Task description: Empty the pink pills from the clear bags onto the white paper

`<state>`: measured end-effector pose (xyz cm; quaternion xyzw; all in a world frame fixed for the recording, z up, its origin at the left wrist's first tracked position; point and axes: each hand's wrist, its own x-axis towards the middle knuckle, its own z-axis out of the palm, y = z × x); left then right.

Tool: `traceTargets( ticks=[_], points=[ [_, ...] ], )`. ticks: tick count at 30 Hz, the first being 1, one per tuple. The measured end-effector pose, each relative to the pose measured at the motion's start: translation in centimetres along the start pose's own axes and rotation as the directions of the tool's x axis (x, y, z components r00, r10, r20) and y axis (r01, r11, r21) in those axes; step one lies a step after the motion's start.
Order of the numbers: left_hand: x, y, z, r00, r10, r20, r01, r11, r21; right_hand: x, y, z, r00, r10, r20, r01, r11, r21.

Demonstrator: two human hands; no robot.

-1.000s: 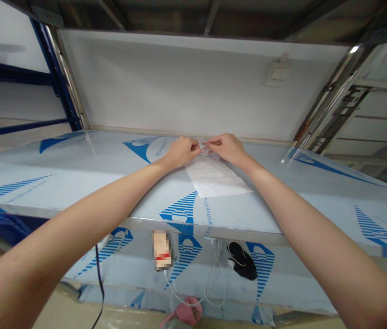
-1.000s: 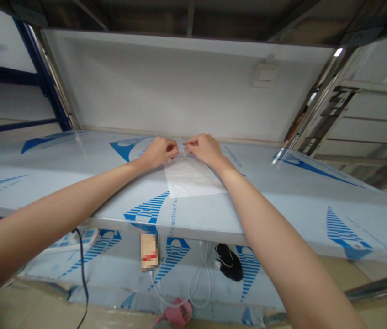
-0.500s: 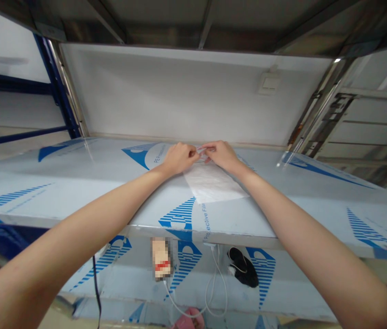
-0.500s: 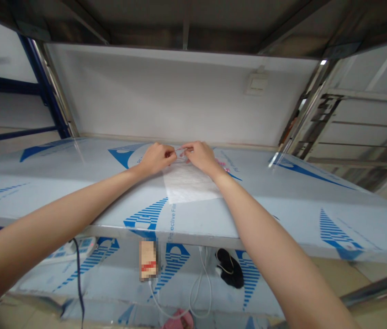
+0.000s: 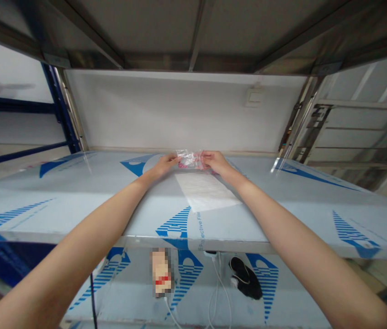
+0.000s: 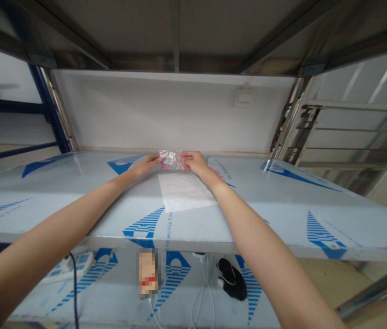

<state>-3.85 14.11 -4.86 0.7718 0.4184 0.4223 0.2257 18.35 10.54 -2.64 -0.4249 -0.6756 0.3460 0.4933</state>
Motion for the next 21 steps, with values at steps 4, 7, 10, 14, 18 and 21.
traceTargets(
  ticks=[4,7,10,14,18,21],
  points=[
    [-0.1,-0.4,-1.0,0.991,0.017,0.133,0.009,0.983,-0.186,-0.4,0.5,0.1,0.999,0.012,0.029,-0.014,0.999,0.052],
    [0.0,-0.5,-1.2,0.993,-0.001,0.118,0.029,0.970,-0.240,-0.7,0.6,0.3,0.995,0.060,0.077,-0.064,0.997,0.046],
    [0.1,-0.4,-1.2,0.998,-0.022,0.066,0.040,0.960,-0.277,-0.8,0.7,0.3,0.989,0.119,0.090,-0.115,0.992,-0.051],
    [0.1,-0.2,-1.3,0.994,-0.105,0.031,0.110,0.944,-0.310,-0.5,0.9,-0.1,0.996,0.076,0.045,-0.067,0.983,-0.172],
    [-0.1,0.1,-1.3,0.993,-0.120,0.018,0.120,0.943,-0.310,-0.2,1.2,-0.1,0.994,0.101,0.027,-0.096,0.983,-0.157],
    [-0.4,0.5,-1.2,0.982,-0.182,0.053,0.189,0.934,-0.302,-0.6,1.3,0.3,0.974,0.226,0.020,-0.225,0.973,-0.041]
  ],
)
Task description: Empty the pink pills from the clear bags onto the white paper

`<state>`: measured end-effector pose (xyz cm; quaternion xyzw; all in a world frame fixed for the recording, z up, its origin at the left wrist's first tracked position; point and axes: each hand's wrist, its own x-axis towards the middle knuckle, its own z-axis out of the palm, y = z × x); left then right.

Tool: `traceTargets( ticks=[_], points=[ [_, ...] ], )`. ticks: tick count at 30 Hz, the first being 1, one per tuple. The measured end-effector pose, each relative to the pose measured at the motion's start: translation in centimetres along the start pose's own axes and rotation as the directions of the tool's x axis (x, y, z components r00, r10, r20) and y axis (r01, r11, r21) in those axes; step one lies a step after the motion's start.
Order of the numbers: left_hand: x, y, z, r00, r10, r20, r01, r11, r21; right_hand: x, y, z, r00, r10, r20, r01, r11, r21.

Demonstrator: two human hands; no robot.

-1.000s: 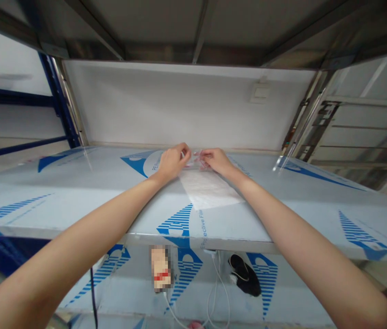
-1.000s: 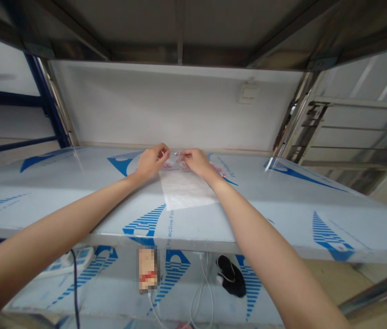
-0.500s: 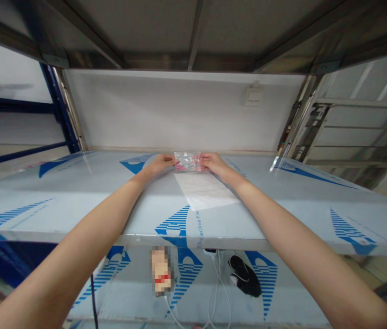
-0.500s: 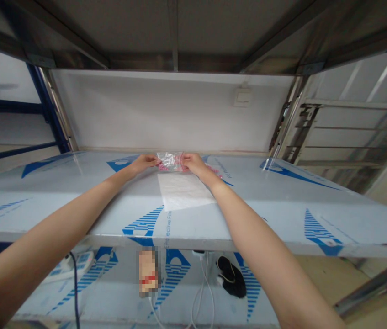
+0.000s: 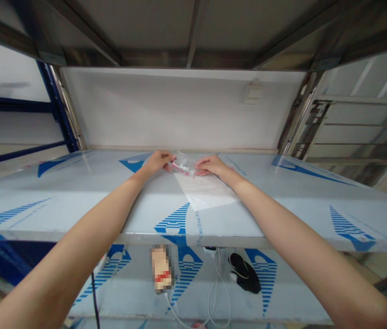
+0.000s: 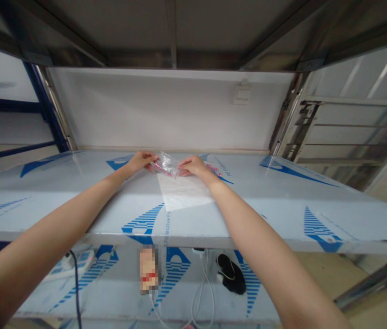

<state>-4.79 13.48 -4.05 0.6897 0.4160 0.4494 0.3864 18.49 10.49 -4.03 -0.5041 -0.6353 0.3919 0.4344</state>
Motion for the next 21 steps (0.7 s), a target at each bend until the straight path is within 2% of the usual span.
traceTargets(
  ticks=[3,8,12,17,21],
  points=[
    [-0.5,0.3,0.1,0.998,-0.054,0.043,0.055,0.998,-0.019,-0.5,0.1,0.4,0.999,0.047,0.017,-0.048,0.994,0.098],
    [-1.0,0.6,0.1,0.992,-0.071,0.102,0.078,0.995,-0.064,-0.9,0.7,0.6,0.999,0.024,0.033,-0.029,0.987,0.160],
    [-1.2,0.7,-0.2,0.982,-0.091,0.167,0.111,0.988,-0.112,-0.6,1.3,0.7,0.998,-0.010,0.059,0.001,0.988,0.154],
    [-1.0,0.2,-0.5,0.951,-0.106,0.291,0.165,0.969,-0.185,-0.3,1.5,1.0,1.000,-0.006,0.017,0.004,0.992,0.124],
    [-0.8,-0.2,-0.6,0.949,-0.099,0.299,0.167,0.963,-0.212,-0.5,1.2,1.3,1.000,0.015,0.001,-0.015,0.990,0.141]
  ],
)
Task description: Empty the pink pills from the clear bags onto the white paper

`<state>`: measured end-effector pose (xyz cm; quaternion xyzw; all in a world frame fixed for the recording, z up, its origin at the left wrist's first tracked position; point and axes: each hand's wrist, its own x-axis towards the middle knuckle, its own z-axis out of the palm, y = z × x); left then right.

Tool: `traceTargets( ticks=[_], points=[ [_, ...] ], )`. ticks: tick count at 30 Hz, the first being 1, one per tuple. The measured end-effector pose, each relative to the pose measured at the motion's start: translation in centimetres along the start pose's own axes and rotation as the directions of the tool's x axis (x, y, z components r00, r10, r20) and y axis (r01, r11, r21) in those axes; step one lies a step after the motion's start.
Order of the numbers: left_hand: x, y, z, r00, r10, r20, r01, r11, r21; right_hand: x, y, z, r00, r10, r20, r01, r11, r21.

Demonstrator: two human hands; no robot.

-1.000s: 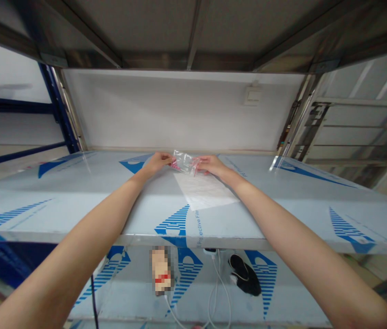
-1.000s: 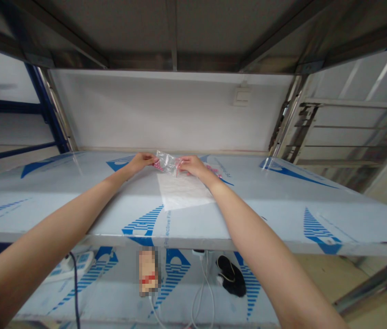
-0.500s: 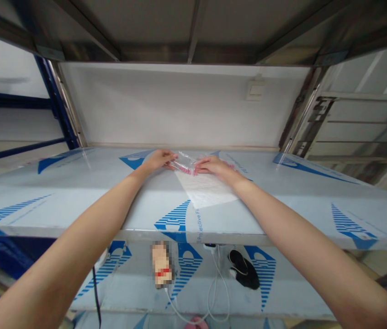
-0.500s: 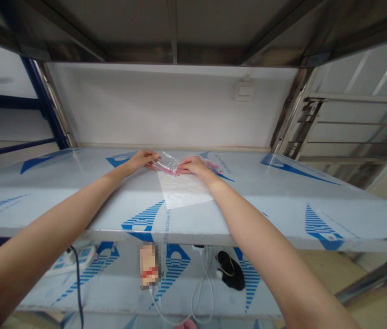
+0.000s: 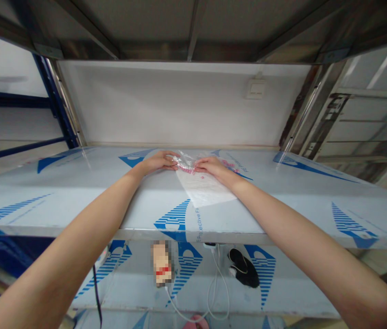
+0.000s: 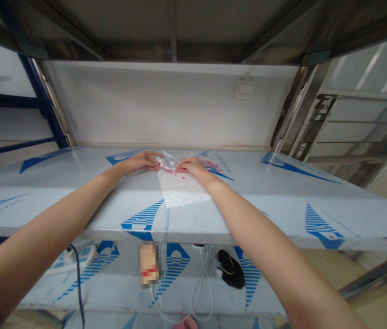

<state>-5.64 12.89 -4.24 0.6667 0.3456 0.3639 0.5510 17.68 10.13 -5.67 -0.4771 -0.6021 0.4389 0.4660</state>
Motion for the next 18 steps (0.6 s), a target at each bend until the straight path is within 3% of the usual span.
traceTargets(
  ticks=[10,18],
  points=[
    [-0.14,0.71,0.20,0.998,0.026,-0.049,-0.026,1.000,-0.007,-0.05,0.41,-0.62,0.998,-0.047,0.042,0.046,0.998,0.040],
    [0.03,0.88,0.52,0.987,0.083,-0.138,-0.073,0.995,0.075,-0.04,0.23,-0.66,0.998,-0.006,0.064,0.003,0.999,0.051]
  ],
)
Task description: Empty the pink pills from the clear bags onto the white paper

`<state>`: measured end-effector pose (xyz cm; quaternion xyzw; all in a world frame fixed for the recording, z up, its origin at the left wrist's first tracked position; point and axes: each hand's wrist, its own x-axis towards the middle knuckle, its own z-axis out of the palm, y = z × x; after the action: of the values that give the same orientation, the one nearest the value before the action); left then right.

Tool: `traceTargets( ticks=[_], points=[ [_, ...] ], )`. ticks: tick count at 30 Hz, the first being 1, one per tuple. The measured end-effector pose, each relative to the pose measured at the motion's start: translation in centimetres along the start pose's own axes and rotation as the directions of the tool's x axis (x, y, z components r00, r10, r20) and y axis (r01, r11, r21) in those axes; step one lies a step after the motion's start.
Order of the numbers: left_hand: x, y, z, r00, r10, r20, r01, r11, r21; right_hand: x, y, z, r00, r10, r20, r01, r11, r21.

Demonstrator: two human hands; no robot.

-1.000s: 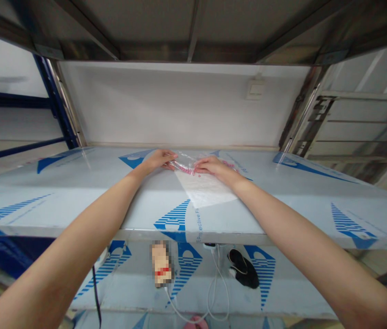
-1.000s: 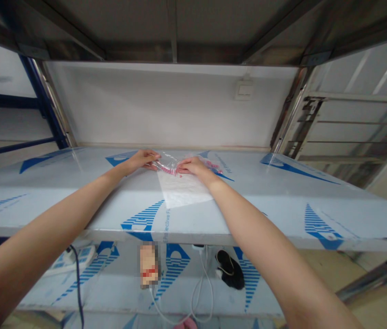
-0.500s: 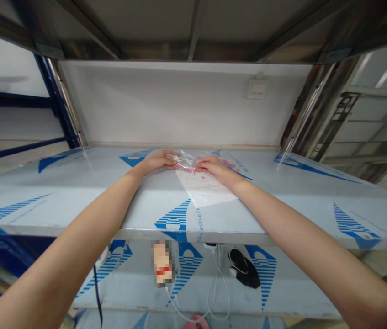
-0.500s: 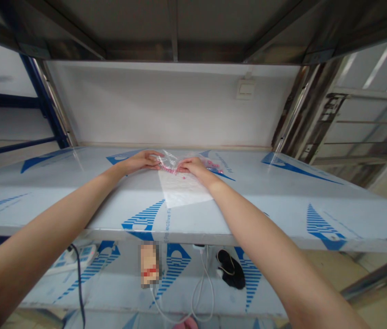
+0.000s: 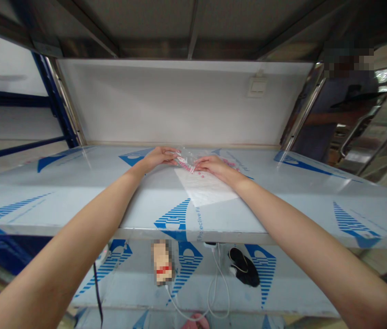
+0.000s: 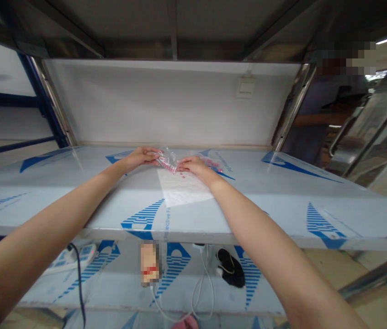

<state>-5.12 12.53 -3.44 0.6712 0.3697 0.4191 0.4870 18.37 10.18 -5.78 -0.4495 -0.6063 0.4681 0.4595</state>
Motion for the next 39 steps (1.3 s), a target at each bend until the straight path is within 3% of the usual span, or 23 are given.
traceTargets(
  ticks=[4,12,18,23,29,33,39],
  points=[
    [-0.3,0.2,0.0,1.000,-0.022,-0.001,0.022,0.999,0.033,-0.2,-0.2,0.2,1.000,0.010,-0.005,-0.009,0.998,0.056],
    [-0.4,0.1,-0.6,0.990,-0.142,0.021,0.137,0.976,0.172,-0.2,-0.3,0.0,0.999,-0.005,0.032,0.004,1.000,0.015],
    [-0.1,0.1,-0.2,0.998,-0.040,-0.037,0.047,0.977,0.206,0.6,0.2,-0.1,1.000,0.006,0.020,-0.006,1.000,-0.005],
    [0.2,-0.1,0.4,0.999,-0.025,-0.032,0.028,0.993,0.112,1.0,0.6,-0.1,1.000,0.008,0.018,-0.009,0.998,0.055],
    [-0.1,-0.4,0.4,0.996,-0.024,0.088,0.024,1.000,0.004,1.0,0.7,-0.3,0.999,-0.029,0.032,0.027,0.998,0.065],
    [-0.3,-0.3,0.1,0.987,-0.107,0.123,0.088,0.984,0.155,1.0,0.7,-0.4,0.999,-0.021,0.039,0.020,0.999,0.048],
    [-0.5,0.5,0.2,0.999,-0.021,0.033,0.010,0.949,0.315,0.7,0.3,-0.2,1.000,-0.007,0.022,0.005,0.996,0.086]
  ],
)
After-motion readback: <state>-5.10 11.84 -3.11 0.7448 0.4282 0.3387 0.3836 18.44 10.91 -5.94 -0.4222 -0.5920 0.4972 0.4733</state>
